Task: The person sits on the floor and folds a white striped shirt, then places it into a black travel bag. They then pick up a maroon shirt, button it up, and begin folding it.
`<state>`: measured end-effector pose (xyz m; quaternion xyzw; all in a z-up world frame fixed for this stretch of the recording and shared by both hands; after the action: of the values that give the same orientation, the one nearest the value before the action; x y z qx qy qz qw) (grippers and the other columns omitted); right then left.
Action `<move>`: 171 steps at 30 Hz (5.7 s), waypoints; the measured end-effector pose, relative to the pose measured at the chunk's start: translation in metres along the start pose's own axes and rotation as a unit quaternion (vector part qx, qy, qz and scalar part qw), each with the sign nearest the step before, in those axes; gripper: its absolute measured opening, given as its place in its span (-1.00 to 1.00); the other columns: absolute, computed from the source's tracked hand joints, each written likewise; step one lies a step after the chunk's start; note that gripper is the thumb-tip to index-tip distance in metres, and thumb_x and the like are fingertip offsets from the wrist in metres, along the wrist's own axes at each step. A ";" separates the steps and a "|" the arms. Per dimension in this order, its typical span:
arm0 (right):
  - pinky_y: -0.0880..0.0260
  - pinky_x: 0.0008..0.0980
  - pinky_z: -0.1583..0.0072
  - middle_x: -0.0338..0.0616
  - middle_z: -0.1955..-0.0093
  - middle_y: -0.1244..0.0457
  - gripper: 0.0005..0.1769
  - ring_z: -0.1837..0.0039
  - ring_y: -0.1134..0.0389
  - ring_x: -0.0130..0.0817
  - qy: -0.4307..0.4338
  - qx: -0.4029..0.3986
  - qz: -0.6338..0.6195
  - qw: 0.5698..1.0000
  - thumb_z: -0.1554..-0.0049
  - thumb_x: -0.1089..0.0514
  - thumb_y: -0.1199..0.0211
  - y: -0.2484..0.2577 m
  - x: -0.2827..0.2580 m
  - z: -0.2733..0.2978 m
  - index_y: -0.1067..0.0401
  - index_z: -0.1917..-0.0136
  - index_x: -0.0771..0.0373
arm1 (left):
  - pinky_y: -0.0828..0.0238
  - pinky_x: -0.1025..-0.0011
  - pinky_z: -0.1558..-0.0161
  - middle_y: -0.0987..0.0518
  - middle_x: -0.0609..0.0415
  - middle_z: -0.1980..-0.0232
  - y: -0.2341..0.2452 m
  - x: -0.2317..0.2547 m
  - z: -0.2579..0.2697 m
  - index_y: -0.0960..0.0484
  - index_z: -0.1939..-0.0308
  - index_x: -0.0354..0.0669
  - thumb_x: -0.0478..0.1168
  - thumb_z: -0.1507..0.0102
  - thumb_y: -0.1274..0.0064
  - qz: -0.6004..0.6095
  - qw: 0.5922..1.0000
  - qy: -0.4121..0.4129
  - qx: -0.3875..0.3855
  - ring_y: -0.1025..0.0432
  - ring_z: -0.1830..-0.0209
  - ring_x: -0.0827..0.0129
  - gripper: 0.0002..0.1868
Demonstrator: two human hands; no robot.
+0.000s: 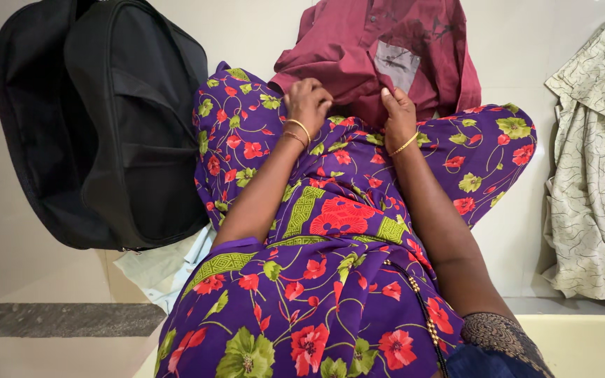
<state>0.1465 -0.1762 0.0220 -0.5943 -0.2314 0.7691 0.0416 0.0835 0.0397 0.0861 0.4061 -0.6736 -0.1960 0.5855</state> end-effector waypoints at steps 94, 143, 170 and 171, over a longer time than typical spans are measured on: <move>-0.32 -0.20 0.14 -0.03 0.29 -0.30 -0.65 0.24 -0.35 -0.12 0.175 0.219 0.528 0.802 -0.09 0.02 -0.43 0.032 -0.104 -0.021 -0.40 0.29 0.29 | 0.26 -0.12 -0.43 0.22 -0.22 -0.50 -0.170 -0.067 -0.010 0.05 -0.50 0.30 -0.33 -0.16 -0.20 -0.145 0.900 0.090 -0.400 0.37 -0.47 -0.13 -0.03; -0.26 -0.45 0.00 -0.13 0.01 -0.20 -0.74 0.02 -0.24 -0.38 0.368 0.139 0.394 0.830 -0.33 0.36 -0.17 -0.086 -0.254 0.063 -0.53 -0.25 0.26 | -0.48 0.30 0.26 -0.57 0.03 0.19 0.188 0.187 -0.070 -0.70 0.00 -0.08 -0.17 -0.21 -0.33 0.059 0.979 -0.169 0.098 -0.53 0.30 0.19 -0.71; -0.27 -0.59 -0.11 -0.34 0.03 -0.25 -0.93 -0.01 -0.24 -0.59 0.266 0.044 0.257 0.928 -0.34 0.23 -0.16 -0.081 -0.139 0.106 -0.43 -0.06 0.26 | -0.50 0.35 0.07 -0.70 -0.02 0.11 0.142 0.133 -0.007 -0.71 0.07 -0.21 -0.28 -0.29 -0.12 0.206 0.974 -0.056 0.081 -0.60 0.10 0.20 -0.83; -0.21 -0.56 0.02 -0.34 0.10 -0.25 -0.91 0.09 -0.19 -0.58 0.179 0.062 0.226 0.956 -0.32 0.21 -0.17 -0.076 -0.128 0.102 -0.45 -0.06 0.24 | -0.51 0.38 0.07 -0.70 -0.01 0.11 0.140 0.133 -0.007 -0.71 0.06 -0.21 -0.27 -0.30 -0.12 0.218 0.972 -0.051 0.076 -0.60 0.11 0.26 -0.83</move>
<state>0.0727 -0.1835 0.1857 -0.7553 -0.0319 0.6523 -0.0554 0.0475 0.0213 0.2750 0.2819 -0.7878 -0.0324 0.5467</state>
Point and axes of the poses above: each hand's wrist, its own z-axis away from the middle knuckle, its own y-axis out of the back of the hand, x = y × z, the point moved 8 cm from there along -z, towards the middle knuckle
